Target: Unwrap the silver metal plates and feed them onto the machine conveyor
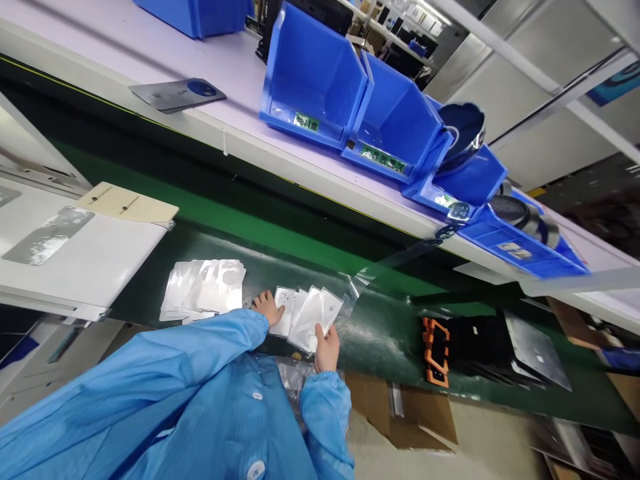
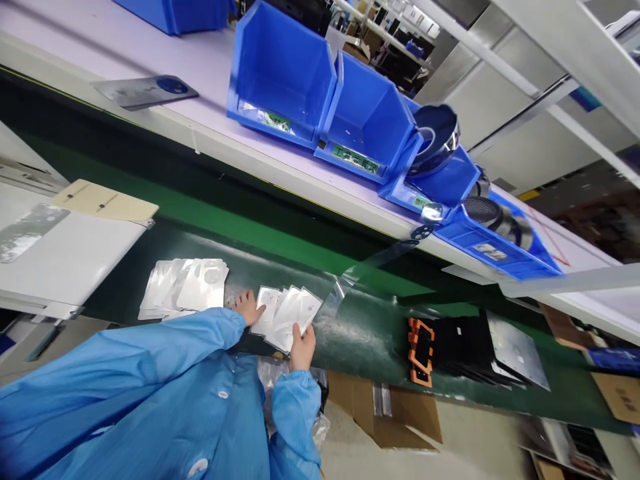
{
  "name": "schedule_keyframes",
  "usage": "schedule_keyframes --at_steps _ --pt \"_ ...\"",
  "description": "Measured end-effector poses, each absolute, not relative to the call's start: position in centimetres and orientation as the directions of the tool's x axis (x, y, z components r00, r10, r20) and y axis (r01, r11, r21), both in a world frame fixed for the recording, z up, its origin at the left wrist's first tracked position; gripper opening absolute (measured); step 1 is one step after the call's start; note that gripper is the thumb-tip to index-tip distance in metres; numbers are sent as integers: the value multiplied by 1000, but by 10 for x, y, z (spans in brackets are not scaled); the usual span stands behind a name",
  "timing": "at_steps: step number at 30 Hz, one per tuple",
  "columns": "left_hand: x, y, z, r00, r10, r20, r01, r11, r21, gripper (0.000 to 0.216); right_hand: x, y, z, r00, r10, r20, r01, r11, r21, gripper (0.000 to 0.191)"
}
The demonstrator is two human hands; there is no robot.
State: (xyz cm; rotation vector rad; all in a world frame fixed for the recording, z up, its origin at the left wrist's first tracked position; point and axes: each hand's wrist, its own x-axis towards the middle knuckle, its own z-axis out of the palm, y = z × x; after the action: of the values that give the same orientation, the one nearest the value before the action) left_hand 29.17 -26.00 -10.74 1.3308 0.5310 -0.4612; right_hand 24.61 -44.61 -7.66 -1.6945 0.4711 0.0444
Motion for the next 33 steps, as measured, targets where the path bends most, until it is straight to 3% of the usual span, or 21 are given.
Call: schedule_keyframes --at_steps 3,6,9,10,12,15,18,22,28,31,33 --pt "301 -251 -85 806 -162 -569 591 267 761 50 240 -417 -59 930 -135 -343 -342 31 -939 57" --pt "294 -231 -59 785 -340 -518 618 376 690 53 232 -385 -40 935 88 -342 -347 48 -936 54" --pt "266 -202 -38 785 -408 -466 619 475 626 56 234 -376 -22 847 395 -356 -318 -160 -934 43" --pt "253 -191 -33 796 -402 -452 605 510 611 56 240 -378 -16 820 442 -364 -277 -249 -928 44" --pt "229 -172 -25 826 -362 -431 562 584 586 53 259 -379 -6 853 401 -334 -185 -366 -912 50" --pt "198 -149 -21 861 -292 -417 495 673 550 47 296 -353 7 923 306 -232 -104 -382 -918 49" --pt "173 -133 -23 882 -222 -416 426 752 503 44 318 -291 16 799 551 -242 -37 -355 -934 46" --pt "137 -108 -32 910 -142 -391 324 830 454 48 319 -199 20 451 834 -317 53 -379 -924 43" --pt "88 -56 -38 913 4 -409 194 876 442 56 306 -98 19 147 946 -288 212 -315 -925 36" --pt "70 -32 -38 881 128 -456 95 895 436 50 298 -50 16 111 972 -205 392 -233 -890 30" --pt "58 -19 -40 848 194 -493 37 907 420 47 298 -13 9 178 975 -136 475 -206 -856 28"
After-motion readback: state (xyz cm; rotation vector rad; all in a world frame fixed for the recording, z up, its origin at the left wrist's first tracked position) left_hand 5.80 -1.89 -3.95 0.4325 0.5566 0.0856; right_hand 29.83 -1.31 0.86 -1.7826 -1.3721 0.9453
